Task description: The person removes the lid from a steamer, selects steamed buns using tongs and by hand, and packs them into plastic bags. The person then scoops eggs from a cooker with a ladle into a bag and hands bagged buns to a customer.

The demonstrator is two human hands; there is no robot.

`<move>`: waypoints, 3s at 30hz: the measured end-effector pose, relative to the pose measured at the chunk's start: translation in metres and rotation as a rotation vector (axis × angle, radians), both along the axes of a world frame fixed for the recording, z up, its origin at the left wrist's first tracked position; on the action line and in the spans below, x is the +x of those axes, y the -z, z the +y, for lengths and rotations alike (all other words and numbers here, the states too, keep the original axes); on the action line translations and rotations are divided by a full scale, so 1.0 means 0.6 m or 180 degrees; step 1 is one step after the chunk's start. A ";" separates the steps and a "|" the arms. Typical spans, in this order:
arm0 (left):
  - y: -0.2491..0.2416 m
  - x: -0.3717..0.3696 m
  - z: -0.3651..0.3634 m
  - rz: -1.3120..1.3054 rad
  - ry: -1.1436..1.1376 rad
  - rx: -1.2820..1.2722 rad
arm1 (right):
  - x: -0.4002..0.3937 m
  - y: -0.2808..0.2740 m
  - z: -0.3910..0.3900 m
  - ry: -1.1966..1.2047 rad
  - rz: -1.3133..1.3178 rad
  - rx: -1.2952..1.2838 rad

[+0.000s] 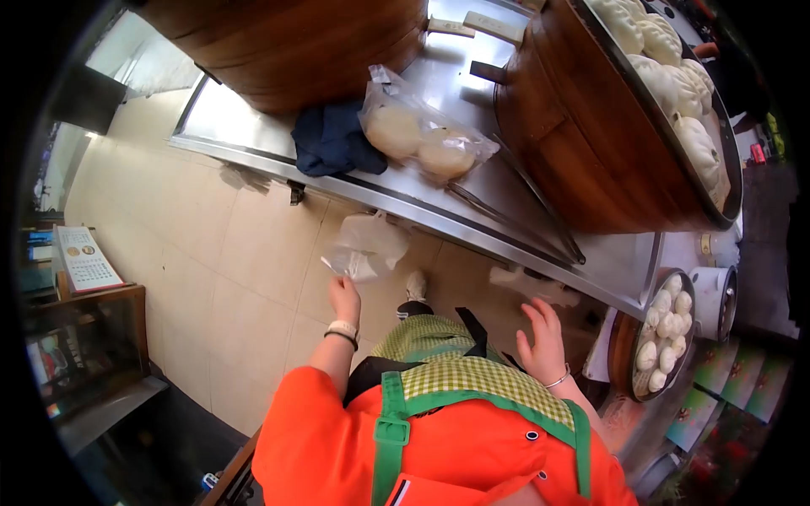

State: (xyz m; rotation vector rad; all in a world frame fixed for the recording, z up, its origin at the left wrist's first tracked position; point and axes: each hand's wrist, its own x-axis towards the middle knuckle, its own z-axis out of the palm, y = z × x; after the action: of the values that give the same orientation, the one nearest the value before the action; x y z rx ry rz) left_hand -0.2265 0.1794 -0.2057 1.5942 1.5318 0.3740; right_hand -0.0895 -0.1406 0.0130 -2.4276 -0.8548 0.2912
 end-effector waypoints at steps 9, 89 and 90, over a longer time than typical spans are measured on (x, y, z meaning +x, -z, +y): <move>-0.329 0.093 -0.238 -0.2568 0.2449 -0.1375 | 0.048 0.044 -0.002 0.0112 0.1360 0.1264; -0.405 0.364 -0.857 -0.1654 0.4573 -0.5933 | -0.006 0.010 -0.742 0.1458 0.3918 0.5831; -0.413 0.369 -0.856 -0.1695 0.4571 -0.5909 | -0.004 0.004 -0.744 0.0993 0.4120 0.5756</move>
State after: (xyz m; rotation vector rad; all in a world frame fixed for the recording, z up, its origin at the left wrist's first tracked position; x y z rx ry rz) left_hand -0.0051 -0.3342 0.0419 0.4858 -0.2488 -1.0591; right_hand -0.0916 -0.5873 0.0108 -0.3590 0.0779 0.5099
